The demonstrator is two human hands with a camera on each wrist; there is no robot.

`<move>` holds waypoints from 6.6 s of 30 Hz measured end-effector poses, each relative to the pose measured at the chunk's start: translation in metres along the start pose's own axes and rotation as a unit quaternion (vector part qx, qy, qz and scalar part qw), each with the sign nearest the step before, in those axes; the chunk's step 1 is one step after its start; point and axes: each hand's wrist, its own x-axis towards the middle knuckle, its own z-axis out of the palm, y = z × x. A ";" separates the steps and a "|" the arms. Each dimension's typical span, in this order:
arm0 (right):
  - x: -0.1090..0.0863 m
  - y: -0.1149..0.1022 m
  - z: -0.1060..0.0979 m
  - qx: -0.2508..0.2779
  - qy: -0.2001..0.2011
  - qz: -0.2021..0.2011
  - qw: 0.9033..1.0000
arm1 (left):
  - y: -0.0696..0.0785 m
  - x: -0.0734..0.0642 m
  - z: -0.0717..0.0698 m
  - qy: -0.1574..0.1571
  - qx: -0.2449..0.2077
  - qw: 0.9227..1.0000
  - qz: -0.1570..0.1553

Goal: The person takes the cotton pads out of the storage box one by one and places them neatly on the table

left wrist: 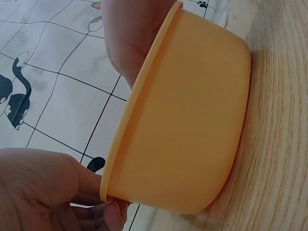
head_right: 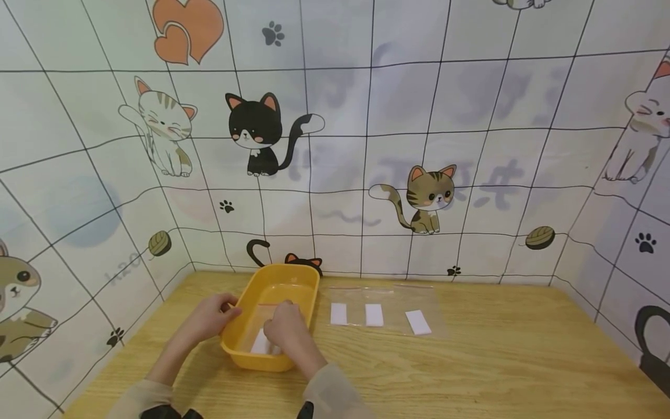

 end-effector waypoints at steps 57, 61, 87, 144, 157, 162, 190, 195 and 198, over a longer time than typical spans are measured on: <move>0.013 0.005 0.008 0.142 0.101 -0.038 0.984 | -0.005 0.000 -0.001 0.000 -0.007 1.000 0.010; 0.011 0.007 0.008 0.152 0.105 -0.054 0.981 | -0.005 -0.001 0.000 0.000 -0.008 1.000 0.010; 0.009 0.014 0.002 0.271 0.111 -0.128 0.948 | -0.005 0.000 0.000 0.002 -0.003 1.000 0.015; -0.023 0.031 -0.072 0.317 0.193 -0.195 0.908 | -0.003 0.000 0.000 0.001 0.001 1.000 0.017; -0.024 0.045 -0.091 0.300 0.228 -0.179 0.909 | -0.005 0.001 0.000 -0.002 0.004 1.000 0.008; -0.026 0.052 -0.096 0.283 0.238 -0.171 0.913 | -0.005 0.001 0.000 -0.003 0.009 1.000 0.010; -0.026 0.074 -0.148 0.298 0.243 -0.161 0.909 | -0.007 0.002 0.001 -0.007 -0.004 1.000 0.004; -0.024 0.080 -0.156 0.296 0.244 -0.149 0.911 | -0.007 0.002 0.001 -0.004 0.000 1.000 0.006; -0.024 0.085 -0.160 0.299 0.241 -0.146 0.912 | -0.006 0.002 0.000 -0.004 -0.001 1.000 0.005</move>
